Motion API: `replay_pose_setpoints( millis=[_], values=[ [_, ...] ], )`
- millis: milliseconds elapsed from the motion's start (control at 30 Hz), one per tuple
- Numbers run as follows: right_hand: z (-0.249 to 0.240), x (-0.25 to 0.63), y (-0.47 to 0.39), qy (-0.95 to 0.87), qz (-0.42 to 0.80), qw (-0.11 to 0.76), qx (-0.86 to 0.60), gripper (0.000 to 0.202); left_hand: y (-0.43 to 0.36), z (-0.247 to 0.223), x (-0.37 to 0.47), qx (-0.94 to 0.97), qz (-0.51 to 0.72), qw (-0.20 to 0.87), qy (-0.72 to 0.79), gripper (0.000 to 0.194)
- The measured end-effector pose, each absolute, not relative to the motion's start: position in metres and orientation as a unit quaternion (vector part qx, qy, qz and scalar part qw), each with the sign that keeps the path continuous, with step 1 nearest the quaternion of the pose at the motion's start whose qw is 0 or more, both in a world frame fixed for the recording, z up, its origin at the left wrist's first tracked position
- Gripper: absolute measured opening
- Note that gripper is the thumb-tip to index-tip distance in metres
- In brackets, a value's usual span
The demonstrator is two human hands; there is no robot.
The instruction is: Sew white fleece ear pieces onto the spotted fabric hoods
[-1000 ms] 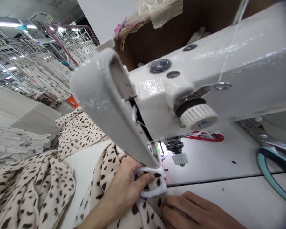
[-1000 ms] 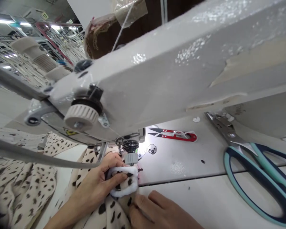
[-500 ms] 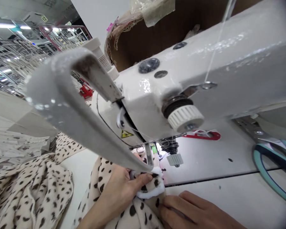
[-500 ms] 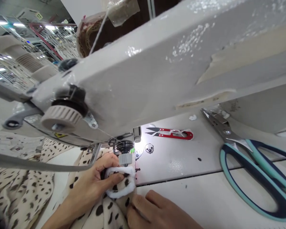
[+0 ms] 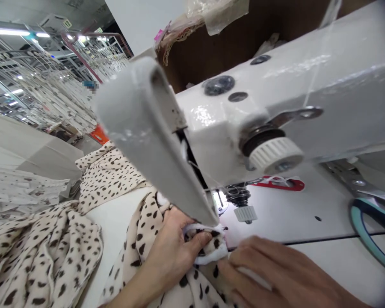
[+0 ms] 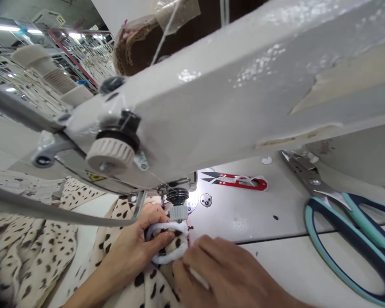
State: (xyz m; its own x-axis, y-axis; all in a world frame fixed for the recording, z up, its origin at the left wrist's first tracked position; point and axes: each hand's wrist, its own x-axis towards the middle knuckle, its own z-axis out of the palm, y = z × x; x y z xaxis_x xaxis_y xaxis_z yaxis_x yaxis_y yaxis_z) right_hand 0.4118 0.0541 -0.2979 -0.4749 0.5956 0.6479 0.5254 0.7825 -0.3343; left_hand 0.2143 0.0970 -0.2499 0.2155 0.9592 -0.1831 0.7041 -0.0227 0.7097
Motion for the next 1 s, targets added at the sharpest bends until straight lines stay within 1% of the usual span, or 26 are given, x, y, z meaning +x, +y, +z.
replay_pose_setpoints(
  millis=[133,233,367,500,633,700,833,900,933,1000],
  values=[
    [-0.294,0.417,0.063,-0.876,0.019,0.345,-0.336,0.032,0.098,-0.248,0.216,0.700,0.151,0.354,0.601,0.007],
    [-0.298,0.413,0.063,-0.878,0.000,0.340,-0.338,0.028,0.099,-0.250,0.215,0.701,0.153,0.332,0.613,0.006],
    [-0.303,0.408,0.061,-0.875,-0.016,0.336,-0.348,0.026,0.097,-0.251,0.213,0.702,0.156,0.338,0.607,0.003],
    [-0.305,0.406,0.063,-0.888,-0.022,0.317,-0.332,0.028,0.097,-0.249,0.214,0.718,0.161,0.333,0.589,0.013],
    [-0.308,0.406,0.066,-0.878,-0.022,0.363,-0.312,0.029,0.098,-0.247,0.216,0.755,0.157,0.286,0.569,0.024],
    [-0.307,0.407,0.066,-0.871,-0.020,0.385,-0.304,0.030,0.098,-0.248,0.216,0.764,0.161,0.271,0.563,0.026],
    [-0.299,0.410,0.062,-0.883,0.020,0.342,-0.320,0.028,0.095,-0.251,0.217,0.798,0.150,0.207,0.546,0.023],
    [-0.295,0.412,0.061,-0.878,0.045,0.343,-0.331,0.028,0.093,-0.252,0.218,0.815,0.144,0.153,0.539,0.017],
    [-0.294,0.412,0.061,-0.873,0.051,0.351,-0.334,0.028,0.091,-0.252,0.218,0.826,0.152,0.127,0.528,0.014],
    [-0.292,0.414,0.063,-0.880,0.057,0.338,-0.329,0.027,0.088,-0.252,0.217,0.854,0.184,0.100,0.477,0.014]
  ],
)
